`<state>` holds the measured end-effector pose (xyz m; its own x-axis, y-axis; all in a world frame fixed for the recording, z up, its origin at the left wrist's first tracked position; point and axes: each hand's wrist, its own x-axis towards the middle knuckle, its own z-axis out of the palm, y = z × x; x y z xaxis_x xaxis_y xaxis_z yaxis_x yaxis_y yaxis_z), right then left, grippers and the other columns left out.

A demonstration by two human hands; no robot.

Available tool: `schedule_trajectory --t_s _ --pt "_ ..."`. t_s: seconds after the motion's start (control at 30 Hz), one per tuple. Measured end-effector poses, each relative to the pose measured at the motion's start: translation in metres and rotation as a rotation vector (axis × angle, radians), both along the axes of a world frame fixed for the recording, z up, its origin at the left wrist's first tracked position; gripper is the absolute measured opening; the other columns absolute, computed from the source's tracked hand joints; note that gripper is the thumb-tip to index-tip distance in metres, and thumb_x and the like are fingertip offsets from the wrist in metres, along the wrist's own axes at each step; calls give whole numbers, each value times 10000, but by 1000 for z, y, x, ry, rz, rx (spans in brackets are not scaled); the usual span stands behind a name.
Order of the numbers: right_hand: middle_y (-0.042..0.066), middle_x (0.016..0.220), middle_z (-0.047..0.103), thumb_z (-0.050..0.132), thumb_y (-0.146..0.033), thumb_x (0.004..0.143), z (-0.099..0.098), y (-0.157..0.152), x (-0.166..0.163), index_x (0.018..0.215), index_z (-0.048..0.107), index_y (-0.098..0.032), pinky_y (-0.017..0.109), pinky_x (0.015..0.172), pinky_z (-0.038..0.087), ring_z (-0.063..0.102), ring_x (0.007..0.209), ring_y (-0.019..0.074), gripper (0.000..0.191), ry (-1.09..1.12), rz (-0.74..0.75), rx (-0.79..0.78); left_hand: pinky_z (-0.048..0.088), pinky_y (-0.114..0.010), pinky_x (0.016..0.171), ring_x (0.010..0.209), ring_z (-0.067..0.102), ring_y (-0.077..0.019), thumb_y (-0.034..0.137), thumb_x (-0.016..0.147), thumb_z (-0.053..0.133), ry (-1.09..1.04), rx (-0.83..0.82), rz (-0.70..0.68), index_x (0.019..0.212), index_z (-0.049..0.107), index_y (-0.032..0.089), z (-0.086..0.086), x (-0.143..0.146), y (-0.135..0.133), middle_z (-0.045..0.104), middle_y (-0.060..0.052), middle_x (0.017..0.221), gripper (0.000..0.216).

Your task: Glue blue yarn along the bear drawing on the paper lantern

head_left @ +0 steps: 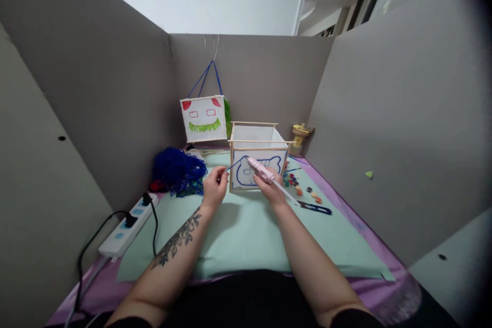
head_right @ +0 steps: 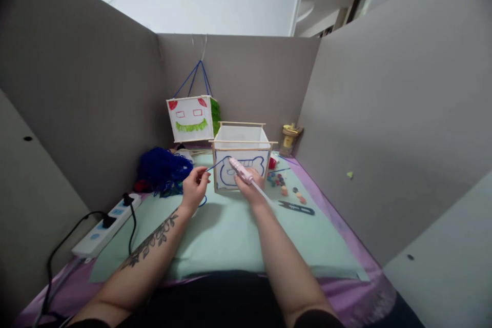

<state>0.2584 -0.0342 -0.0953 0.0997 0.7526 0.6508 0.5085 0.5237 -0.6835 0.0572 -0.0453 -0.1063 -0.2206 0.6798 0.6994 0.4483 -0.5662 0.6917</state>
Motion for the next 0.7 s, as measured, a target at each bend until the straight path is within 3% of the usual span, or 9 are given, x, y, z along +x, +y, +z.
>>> schedule_trajectory --t_s 0.4,0.7 --pt "34 708 621 628 -411 713 4 2 -7 676 578 -202 300 635 455 574 668 191 219 34 -16 -48 522 -218 615 678 660 -120 293 873 542 74 -6 -9 996 610 201 -2 2 1 704 -24 820 168" --pt "41 758 642 618 -404 727 1 0 -8 740 622 -204 315 707 479 592 716 196 201 -6 61 -41 506 -224 612 650 651 -123 290 869 545 122 -47 0 1009 604 200 -7 1 6 692 -14 772 176"
